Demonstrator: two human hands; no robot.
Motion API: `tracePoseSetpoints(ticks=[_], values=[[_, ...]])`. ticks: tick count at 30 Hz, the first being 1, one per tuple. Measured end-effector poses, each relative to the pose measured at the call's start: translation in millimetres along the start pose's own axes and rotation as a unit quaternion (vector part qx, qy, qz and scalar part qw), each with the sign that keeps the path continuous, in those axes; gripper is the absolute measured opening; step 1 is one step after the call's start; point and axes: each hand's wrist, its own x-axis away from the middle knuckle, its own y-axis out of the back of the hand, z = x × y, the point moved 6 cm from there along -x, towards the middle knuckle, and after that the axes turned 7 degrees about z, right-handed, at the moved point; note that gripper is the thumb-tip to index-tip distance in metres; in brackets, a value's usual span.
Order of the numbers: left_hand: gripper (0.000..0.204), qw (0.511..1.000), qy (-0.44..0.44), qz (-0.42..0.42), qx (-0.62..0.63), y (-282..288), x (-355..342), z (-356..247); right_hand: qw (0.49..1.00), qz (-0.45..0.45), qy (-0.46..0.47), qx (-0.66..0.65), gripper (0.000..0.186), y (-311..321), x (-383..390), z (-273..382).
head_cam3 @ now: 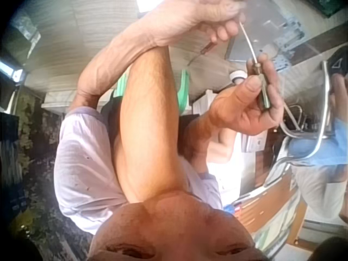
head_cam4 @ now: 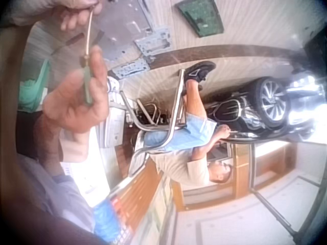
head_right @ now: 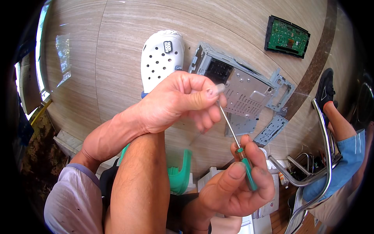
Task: The person disassembles an electronic device casing by unscrewing fasteners with screwdrivers and detaching the metal panels and covers by hand.
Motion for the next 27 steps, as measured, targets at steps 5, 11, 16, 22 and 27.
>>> tracePoseSetpoints(ticks=[5,11,16,22,27], values=[[0.026,1.0,0.0,-0.007,-0.016,0.3,1.6,-3.0,1.0,0.0,-0.009,0.004,0.027,-0.5,0.4,0.0],[0.027,1.0,0.003,-0.01,-0.028,1.7,2.2,-2.5,0.999,-0.027,-0.044,-0.007,0.029,-0.3,1.7,-3.3],[0.028,1.0,-0.004,-0.007,-0.024,3.9,1.9,-1.7,0.999,-0.027,-0.033,-0.022,0.025,-1.9,2.3,-2.7],[0.027,1.0,-0.025,0.0,-0.015,4.2,2.0,-3.4,0.999,-0.008,0.008,0.053,0.025,-11.1,4.7,7.4],[0.027,0.999,-0.025,-0.002,-0.025,5.8,1.6,-2.7,0.995,-0.005,0.014,0.094,0.029,-15.0,5.1,10.8]])
